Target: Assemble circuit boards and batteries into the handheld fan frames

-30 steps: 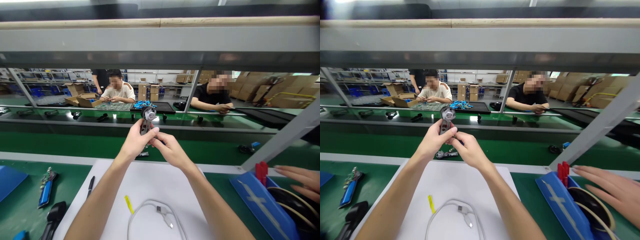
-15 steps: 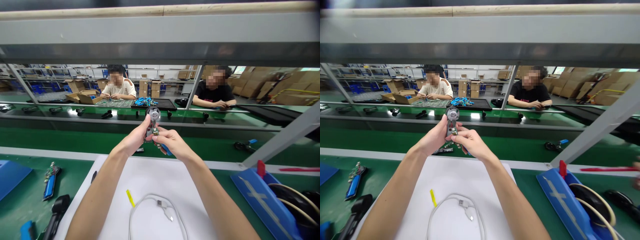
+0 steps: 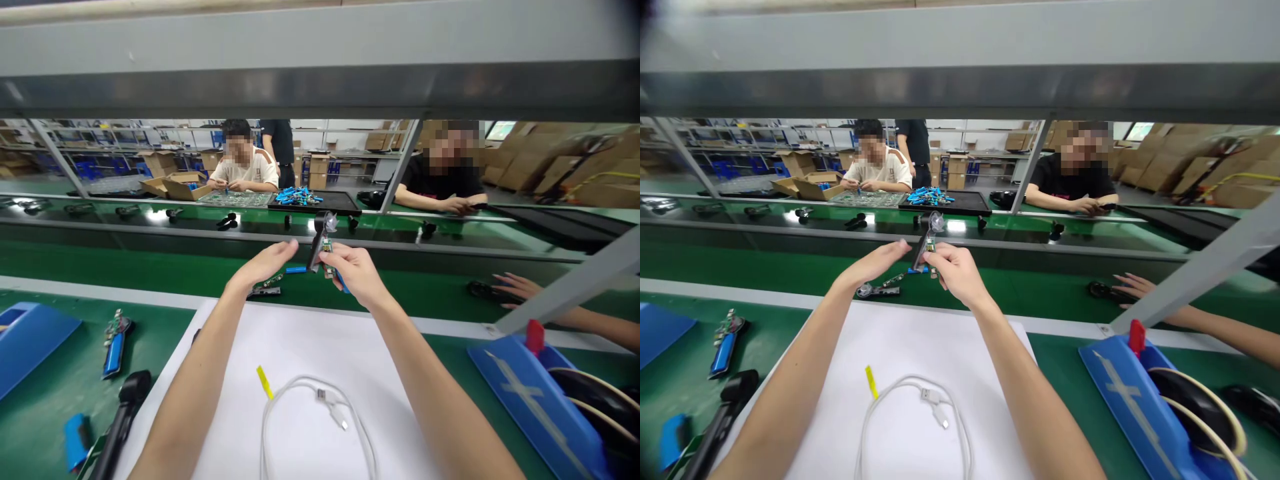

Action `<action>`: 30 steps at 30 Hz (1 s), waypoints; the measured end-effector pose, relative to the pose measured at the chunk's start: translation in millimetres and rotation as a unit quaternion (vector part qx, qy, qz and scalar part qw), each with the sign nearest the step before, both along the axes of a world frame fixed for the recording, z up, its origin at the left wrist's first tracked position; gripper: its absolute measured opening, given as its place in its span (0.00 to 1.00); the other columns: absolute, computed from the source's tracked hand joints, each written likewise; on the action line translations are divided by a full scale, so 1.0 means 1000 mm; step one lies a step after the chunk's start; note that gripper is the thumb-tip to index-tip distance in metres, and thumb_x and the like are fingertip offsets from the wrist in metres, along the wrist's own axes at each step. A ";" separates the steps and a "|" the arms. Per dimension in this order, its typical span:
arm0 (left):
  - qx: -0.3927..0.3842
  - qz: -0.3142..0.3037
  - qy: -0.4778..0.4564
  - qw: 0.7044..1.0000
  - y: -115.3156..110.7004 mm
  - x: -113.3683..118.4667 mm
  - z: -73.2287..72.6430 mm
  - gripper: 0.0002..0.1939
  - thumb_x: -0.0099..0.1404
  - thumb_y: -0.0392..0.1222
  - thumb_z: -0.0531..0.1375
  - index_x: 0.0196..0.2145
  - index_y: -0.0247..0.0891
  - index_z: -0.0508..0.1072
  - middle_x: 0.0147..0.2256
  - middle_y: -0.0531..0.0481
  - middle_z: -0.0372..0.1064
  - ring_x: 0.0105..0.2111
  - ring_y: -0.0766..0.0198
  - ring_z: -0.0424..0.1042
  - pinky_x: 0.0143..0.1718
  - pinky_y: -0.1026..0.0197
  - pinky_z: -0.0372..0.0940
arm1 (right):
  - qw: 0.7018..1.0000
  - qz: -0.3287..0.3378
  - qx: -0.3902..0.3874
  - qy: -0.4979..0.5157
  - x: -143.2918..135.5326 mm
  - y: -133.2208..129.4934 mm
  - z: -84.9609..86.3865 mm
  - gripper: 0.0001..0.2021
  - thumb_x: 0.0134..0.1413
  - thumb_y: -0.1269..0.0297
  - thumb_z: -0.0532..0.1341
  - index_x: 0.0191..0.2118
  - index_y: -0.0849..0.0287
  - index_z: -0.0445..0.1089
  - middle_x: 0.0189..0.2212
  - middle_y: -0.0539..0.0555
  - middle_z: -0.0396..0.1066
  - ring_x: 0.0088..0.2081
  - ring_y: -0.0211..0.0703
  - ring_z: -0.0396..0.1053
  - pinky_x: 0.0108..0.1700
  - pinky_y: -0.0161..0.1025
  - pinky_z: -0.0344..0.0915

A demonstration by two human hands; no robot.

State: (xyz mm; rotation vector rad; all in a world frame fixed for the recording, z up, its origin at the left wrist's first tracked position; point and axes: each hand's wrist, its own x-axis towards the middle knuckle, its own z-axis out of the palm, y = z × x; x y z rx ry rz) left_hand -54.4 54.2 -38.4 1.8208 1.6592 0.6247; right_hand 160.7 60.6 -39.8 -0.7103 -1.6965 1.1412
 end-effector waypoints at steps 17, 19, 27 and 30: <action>0.031 0.082 0.124 0.988 0.002 -0.030 0.002 0.19 0.68 0.60 0.51 0.38 0.41 0.65 0.37 0.45 0.72 0.34 0.56 0.71 0.32 0.59 0.60 | 0.999 -0.028 0.041 0.021 0.002 -0.019 0.019 0.16 0.56 0.58 0.63 0.23 0.62 0.75 0.30 0.52 0.66 0.19 0.29 0.58 0.13 0.31 0.52; 0.067 0.054 0.084 0.993 -0.011 -0.022 0.016 0.20 0.68 0.61 0.50 0.37 0.41 0.64 0.34 0.48 0.70 0.31 0.59 0.68 0.30 0.61 0.58 | 0.998 -0.026 0.048 0.027 0.003 -0.023 0.022 0.17 0.56 0.58 0.63 0.21 0.63 0.74 0.30 0.52 0.65 0.19 0.30 0.59 0.13 0.31 0.52; 0.016 -0.120 0.035 0.992 -0.055 0.000 0.053 0.16 0.65 0.56 0.57 0.40 0.40 0.68 0.31 0.54 0.67 0.30 0.63 0.63 0.29 0.63 0.57 | 0.995 -0.048 0.080 0.027 0.007 -0.040 0.037 0.16 0.59 0.59 0.62 0.23 0.63 0.75 0.27 0.51 0.65 0.19 0.29 0.57 0.16 0.32 0.53; -0.059 -0.229 0.082 0.968 -0.053 0.016 0.048 0.15 0.61 0.54 0.61 0.37 0.40 0.69 0.31 0.54 0.68 0.30 0.63 0.65 0.29 0.63 0.57 | 0.994 -0.060 0.085 0.026 0.009 -0.046 0.041 0.17 0.59 0.60 0.62 0.23 0.63 0.75 0.26 0.52 0.65 0.20 0.30 0.57 0.18 0.32 0.53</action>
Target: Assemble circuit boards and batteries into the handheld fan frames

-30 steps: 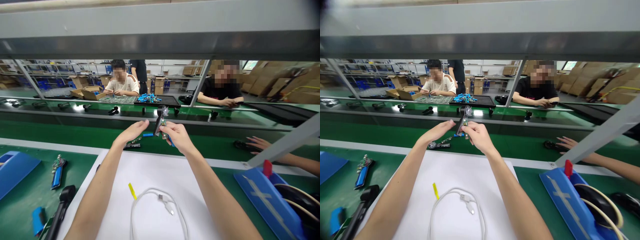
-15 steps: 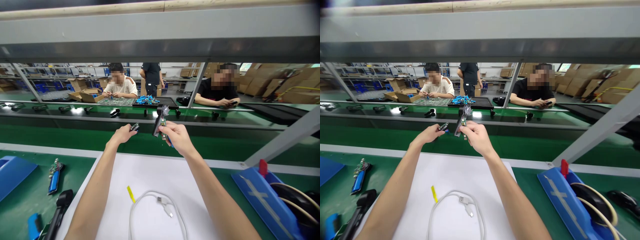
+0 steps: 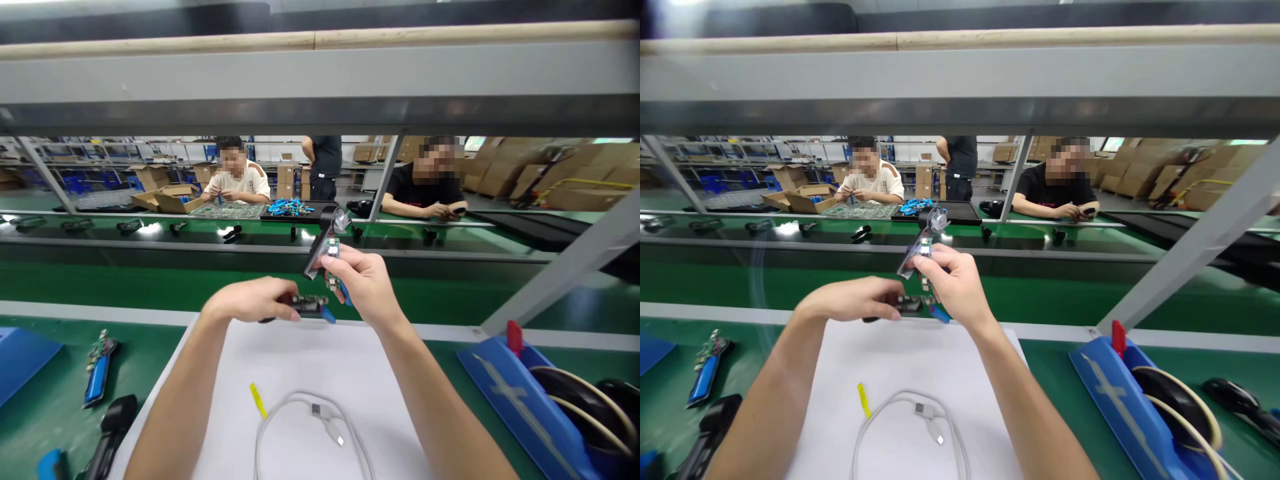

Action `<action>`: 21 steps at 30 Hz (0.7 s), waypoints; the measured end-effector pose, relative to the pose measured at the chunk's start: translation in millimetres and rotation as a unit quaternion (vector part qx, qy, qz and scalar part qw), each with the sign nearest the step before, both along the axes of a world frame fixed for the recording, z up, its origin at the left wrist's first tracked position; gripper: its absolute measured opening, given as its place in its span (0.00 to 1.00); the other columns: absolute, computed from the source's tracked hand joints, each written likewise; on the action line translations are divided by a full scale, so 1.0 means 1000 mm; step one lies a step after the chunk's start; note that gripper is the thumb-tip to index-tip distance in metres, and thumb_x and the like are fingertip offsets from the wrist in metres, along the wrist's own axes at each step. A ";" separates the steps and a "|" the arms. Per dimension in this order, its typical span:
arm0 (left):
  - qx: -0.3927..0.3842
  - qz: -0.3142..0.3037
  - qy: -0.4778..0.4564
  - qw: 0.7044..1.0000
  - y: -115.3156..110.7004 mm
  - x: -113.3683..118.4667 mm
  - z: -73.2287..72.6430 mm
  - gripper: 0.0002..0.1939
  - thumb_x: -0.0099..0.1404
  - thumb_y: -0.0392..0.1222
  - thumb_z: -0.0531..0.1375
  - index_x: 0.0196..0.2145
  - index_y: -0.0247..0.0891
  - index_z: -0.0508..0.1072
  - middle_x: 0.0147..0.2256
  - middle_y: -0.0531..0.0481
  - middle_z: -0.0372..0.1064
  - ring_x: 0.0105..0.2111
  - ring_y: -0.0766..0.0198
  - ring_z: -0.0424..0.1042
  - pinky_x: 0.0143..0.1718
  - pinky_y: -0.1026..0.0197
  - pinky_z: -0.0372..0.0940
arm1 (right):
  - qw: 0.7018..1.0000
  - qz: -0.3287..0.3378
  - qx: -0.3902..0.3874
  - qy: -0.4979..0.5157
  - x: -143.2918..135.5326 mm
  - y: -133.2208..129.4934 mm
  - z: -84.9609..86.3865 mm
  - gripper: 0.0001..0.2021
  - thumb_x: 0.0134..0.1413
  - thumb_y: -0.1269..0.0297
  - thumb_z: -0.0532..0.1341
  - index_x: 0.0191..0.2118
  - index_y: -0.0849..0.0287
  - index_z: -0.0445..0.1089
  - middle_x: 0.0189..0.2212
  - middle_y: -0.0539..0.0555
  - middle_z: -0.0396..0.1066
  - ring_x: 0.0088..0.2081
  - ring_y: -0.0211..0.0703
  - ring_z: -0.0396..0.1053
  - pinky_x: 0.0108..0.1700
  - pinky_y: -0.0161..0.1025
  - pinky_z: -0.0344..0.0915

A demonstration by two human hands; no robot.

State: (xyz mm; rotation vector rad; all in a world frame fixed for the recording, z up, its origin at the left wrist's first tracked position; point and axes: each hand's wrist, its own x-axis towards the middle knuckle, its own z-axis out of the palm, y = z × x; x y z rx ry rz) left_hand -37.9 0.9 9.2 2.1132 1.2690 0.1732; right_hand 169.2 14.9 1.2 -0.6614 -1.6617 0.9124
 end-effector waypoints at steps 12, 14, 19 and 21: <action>-0.099 -0.063 0.196 0.974 0.031 0.043 -0.054 0.26 0.39 0.41 0.72 0.40 0.40 0.78 0.39 0.49 0.77 0.32 0.58 0.72 0.26 0.62 0.62 | 1.000 0.003 0.012 -0.011 0.002 -0.003 0.005 0.15 0.58 0.60 0.62 0.23 0.61 0.76 0.26 0.51 0.66 0.23 0.31 0.59 0.20 0.32 0.52; -0.104 -0.062 0.186 0.975 0.033 0.043 -0.058 0.27 0.36 0.40 0.72 0.39 0.42 0.79 0.37 0.50 0.77 0.31 0.57 0.73 0.25 0.62 0.63 | 1.000 0.000 0.012 -0.010 0.002 -0.003 0.006 0.16 0.58 0.60 0.62 0.22 0.61 0.75 0.26 0.51 0.66 0.23 0.32 0.59 0.20 0.32 0.52; -0.050 -0.052 0.013 0.997 0.031 0.026 -0.051 0.21 0.43 0.43 0.71 0.39 0.45 0.81 0.38 0.48 0.78 0.35 0.54 0.75 0.31 0.60 0.66 | 0.999 -0.009 0.022 -0.035 0.007 -0.004 0.008 0.14 0.59 0.59 0.61 0.27 0.60 0.77 0.28 0.52 0.68 0.23 0.33 0.60 0.21 0.33 0.54; -0.021 -0.014 -0.168 0.986 0.029 0.019 -0.041 0.15 0.53 0.49 0.67 0.37 0.41 0.81 0.37 0.45 0.78 0.37 0.54 0.75 0.37 0.58 0.67 | 0.997 0.000 0.036 -0.064 0.008 -0.004 0.009 0.15 0.60 0.59 0.61 0.27 0.60 0.77 0.29 0.52 0.68 0.24 0.34 0.61 0.22 0.33 0.55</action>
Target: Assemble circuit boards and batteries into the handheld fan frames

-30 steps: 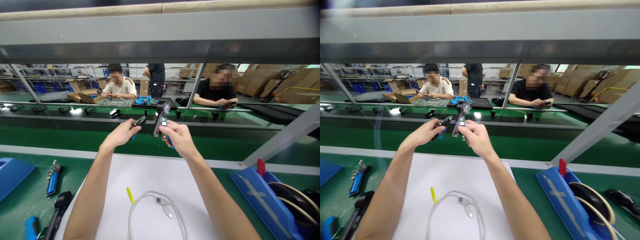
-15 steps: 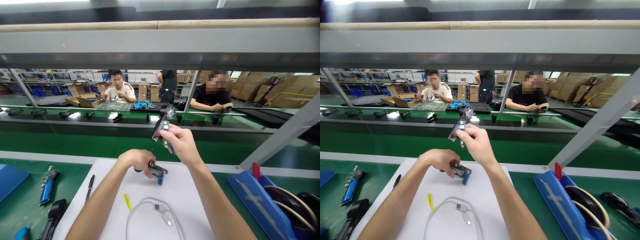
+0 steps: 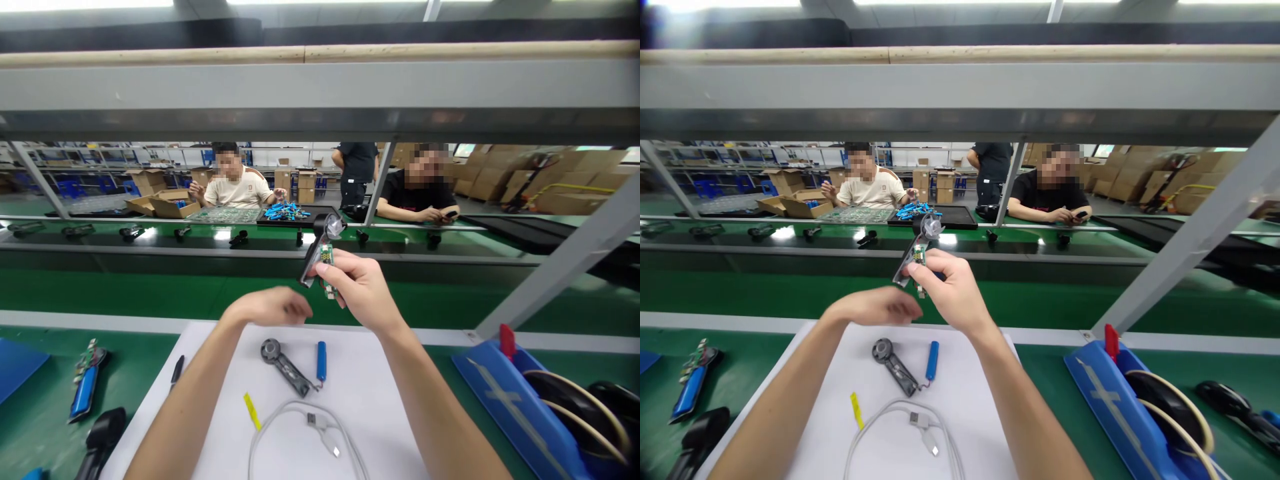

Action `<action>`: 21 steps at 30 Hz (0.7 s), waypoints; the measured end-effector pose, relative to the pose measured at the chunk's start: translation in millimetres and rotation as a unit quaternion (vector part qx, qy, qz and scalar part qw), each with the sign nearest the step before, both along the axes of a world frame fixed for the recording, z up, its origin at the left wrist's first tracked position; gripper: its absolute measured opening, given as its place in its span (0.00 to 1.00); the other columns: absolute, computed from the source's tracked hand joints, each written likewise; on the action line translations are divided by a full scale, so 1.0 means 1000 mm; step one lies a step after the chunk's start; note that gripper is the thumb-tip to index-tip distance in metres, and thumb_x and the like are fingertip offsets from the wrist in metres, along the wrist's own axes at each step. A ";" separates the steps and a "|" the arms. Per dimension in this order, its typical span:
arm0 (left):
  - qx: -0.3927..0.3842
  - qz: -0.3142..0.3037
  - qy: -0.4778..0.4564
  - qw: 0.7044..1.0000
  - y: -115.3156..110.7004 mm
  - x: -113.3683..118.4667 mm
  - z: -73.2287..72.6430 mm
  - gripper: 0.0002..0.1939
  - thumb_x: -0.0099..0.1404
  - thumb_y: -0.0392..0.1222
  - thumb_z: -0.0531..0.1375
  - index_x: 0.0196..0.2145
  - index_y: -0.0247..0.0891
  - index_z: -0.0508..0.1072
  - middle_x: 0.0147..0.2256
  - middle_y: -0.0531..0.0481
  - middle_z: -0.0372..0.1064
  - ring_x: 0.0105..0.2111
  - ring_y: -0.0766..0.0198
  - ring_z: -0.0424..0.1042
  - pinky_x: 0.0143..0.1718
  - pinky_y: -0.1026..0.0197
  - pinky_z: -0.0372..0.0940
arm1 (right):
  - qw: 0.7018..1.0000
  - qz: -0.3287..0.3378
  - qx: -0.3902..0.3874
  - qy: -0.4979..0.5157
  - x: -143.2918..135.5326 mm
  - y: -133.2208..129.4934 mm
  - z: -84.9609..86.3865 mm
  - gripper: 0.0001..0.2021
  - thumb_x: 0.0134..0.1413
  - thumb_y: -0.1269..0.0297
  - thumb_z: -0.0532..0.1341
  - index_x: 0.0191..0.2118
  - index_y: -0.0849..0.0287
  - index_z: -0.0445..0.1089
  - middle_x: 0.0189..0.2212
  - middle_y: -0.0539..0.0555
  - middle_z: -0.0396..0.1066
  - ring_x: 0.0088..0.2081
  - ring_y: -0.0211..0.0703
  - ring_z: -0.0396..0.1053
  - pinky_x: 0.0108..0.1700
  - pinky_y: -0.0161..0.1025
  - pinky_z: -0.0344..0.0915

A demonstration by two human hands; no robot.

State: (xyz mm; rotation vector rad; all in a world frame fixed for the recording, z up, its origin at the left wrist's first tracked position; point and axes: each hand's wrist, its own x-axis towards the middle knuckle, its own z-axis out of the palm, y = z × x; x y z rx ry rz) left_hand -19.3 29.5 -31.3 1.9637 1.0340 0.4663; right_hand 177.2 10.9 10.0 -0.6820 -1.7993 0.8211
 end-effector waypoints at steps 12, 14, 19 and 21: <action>-0.030 0.167 -0.499 0.850 -0.019 0.004 0.037 0.17 0.63 0.50 0.65 0.43 0.36 0.71 0.37 0.47 0.73 0.37 0.62 0.72 0.43 0.59 0.67 | 0.990 -0.046 -0.014 -0.133 0.011 -0.004 0.001 0.27 0.51 0.70 0.62 0.58 0.55 0.62 0.43 0.53 0.73 0.31 0.36 0.64 0.32 0.33 0.63; -0.026 0.191 -0.517 0.834 -0.020 0.000 0.039 0.14 0.63 0.47 0.63 0.42 0.36 0.68 0.36 0.49 0.70 0.36 0.62 0.71 0.42 0.56 0.68 | 0.989 -0.052 -0.019 -0.134 0.014 0.000 -0.002 0.30 0.49 0.76 0.58 0.60 0.55 0.58 0.44 0.55 0.73 0.34 0.38 0.68 0.34 0.33 0.65; 0.039 0.224 -0.388 0.893 -0.012 0.001 0.029 0.20 0.50 0.33 0.63 0.42 0.40 0.63 0.35 0.54 0.62 0.32 0.66 0.66 0.36 0.61 0.64 | 0.995 -0.079 0.048 -0.027 0.011 -0.009 0.000 0.14 0.55 0.72 0.61 0.48 0.57 0.70 0.45 0.56 0.74 0.47 0.45 0.73 0.48 0.40 0.70; 0.120 0.257 -0.335 0.898 -0.008 0.006 0.023 0.22 0.50 0.34 0.65 0.42 0.40 0.61 0.35 0.55 0.60 0.33 0.67 0.63 0.36 0.63 0.62 | 0.996 -0.047 0.076 0.022 0.009 -0.020 0.007 0.12 0.55 0.70 0.65 0.46 0.56 0.75 0.46 0.56 0.73 0.46 0.45 0.73 0.48 0.41 0.72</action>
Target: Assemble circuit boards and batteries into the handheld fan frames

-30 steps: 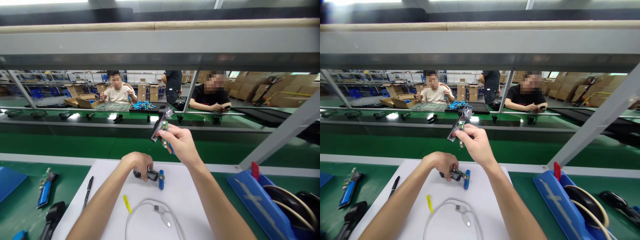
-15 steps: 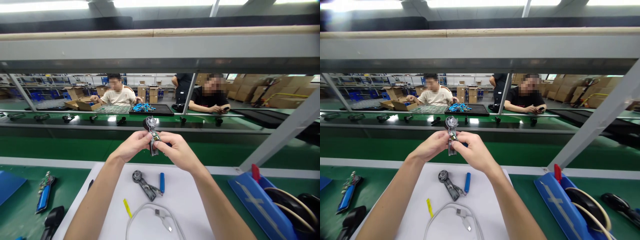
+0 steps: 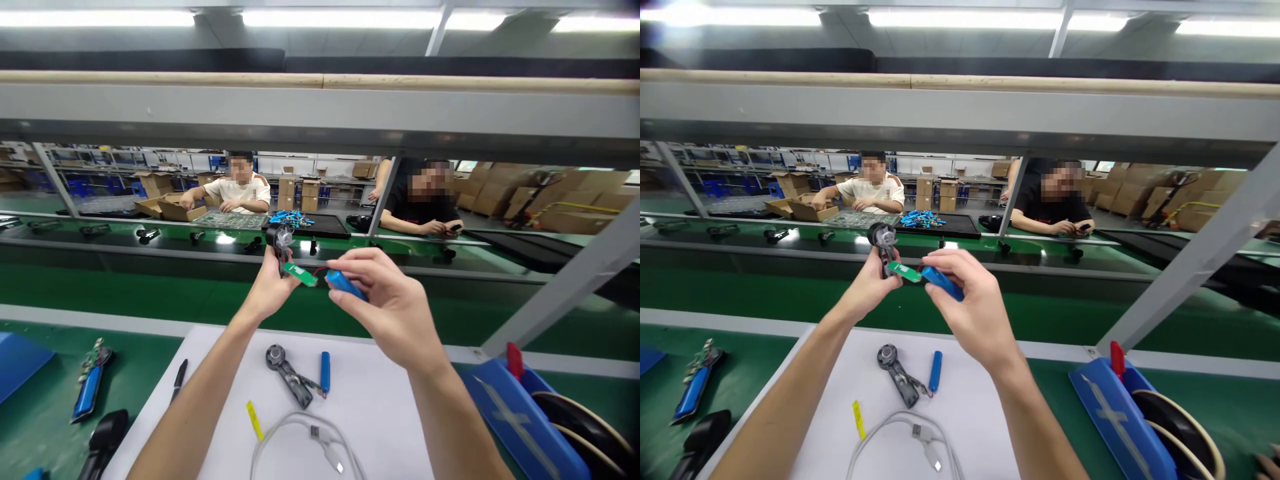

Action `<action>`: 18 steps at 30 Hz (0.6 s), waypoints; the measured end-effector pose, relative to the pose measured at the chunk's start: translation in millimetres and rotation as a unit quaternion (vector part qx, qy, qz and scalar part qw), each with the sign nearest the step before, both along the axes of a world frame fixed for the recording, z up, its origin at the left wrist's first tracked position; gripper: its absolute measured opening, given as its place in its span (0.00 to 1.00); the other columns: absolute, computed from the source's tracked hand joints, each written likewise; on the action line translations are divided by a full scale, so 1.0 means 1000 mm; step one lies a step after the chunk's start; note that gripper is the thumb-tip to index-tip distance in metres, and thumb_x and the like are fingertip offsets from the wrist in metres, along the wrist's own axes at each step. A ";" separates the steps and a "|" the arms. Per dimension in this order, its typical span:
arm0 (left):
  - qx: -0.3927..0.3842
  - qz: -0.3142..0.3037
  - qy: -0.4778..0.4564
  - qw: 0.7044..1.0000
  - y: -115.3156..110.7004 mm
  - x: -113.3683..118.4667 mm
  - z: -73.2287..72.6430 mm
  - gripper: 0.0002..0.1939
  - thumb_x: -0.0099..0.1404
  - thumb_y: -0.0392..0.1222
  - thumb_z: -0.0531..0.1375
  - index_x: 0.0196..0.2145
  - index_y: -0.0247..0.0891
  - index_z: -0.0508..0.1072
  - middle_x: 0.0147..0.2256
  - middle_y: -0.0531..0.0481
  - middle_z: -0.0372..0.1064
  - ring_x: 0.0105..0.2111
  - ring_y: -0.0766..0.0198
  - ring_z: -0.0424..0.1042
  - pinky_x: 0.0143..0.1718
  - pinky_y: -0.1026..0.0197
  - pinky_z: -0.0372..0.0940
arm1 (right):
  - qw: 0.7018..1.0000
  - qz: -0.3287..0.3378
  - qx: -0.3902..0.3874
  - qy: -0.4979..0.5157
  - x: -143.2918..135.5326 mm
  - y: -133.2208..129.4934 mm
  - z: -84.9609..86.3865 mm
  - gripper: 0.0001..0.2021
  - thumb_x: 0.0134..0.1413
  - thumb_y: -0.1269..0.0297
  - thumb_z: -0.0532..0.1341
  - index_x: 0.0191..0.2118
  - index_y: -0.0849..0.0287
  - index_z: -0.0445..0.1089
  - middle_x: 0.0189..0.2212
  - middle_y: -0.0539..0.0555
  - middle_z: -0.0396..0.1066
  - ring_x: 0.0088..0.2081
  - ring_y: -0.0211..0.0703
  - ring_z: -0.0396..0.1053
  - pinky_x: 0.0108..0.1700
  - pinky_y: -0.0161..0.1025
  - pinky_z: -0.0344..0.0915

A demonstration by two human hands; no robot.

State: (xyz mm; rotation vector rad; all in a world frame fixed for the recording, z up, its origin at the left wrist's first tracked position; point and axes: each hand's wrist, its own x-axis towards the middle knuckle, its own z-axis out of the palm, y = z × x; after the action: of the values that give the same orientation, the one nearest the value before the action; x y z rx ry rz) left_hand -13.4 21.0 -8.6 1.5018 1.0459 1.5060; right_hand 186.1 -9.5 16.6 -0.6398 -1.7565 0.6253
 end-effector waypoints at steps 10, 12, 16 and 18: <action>0.071 -0.080 -0.179 0.978 -0.019 0.037 0.002 0.24 0.58 0.60 0.65 0.43 0.43 0.64 0.38 0.51 0.64 0.37 0.63 0.67 0.41 0.59 0.65 | 0.993 0.005 0.011 0.115 -0.029 -0.001 -0.014 0.13 0.62 0.63 0.63 0.52 0.52 0.76 0.46 0.55 0.75 0.46 0.46 0.74 0.50 0.44 0.73; 0.061 -0.104 -0.191 0.974 -0.019 0.038 0.001 0.25 0.57 0.60 0.66 0.44 0.44 0.65 0.40 0.50 0.66 0.39 0.62 0.68 0.44 0.58 0.66 | 0.993 -0.006 0.039 0.115 -0.034 0.001 -0.018 0.13 0.65 0.64 0.61 0.53 0.50 0.75 0.48 0.55 0.73 0.48 0.46 0.73 0.51 0.43 0.72; 0.072 -0.157 -0.209 0.963 -0.017 0.035 -0.004 0.22 0.59 0.54 0.68 0.44 0.44 0.66 0.42 0.51 0.67 0.40 0.63 0.70 0.45 0.58 0.67 | 0.985 -0.037 0.027 0.167 -0.038 0.001 -0.019 0.13 0.65 0.63 0.61 0.53 0.53 0.74 0.46 0.56 0.74 0.45 0.45 0.74 0.48 0.42 0.74; 0.067 -0.172 -0.214 0.959 -0.018 0.035 -0.006 0.23 0.57 0.51 0.70 0.45 0.44 0.67 0.42 0.52 0.68 0.39 0.64 0.71 0.46 0.59 0.67 | 0.981 -0.044 0.009 0.191 -0.041 0.001 -0.022 0.13 0.63 0.62 0.62 0.52 0.55 0.73 0.44 0.56 0.75 0.44 0.45 0.74 0.47 0.42 0.75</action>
State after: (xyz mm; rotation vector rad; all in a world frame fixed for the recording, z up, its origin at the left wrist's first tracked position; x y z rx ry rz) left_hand 21.7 3.2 -14.1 1.2818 0.4131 1.5726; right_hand 145.2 -8.0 -5.6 -0.5397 -1.3678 0.6241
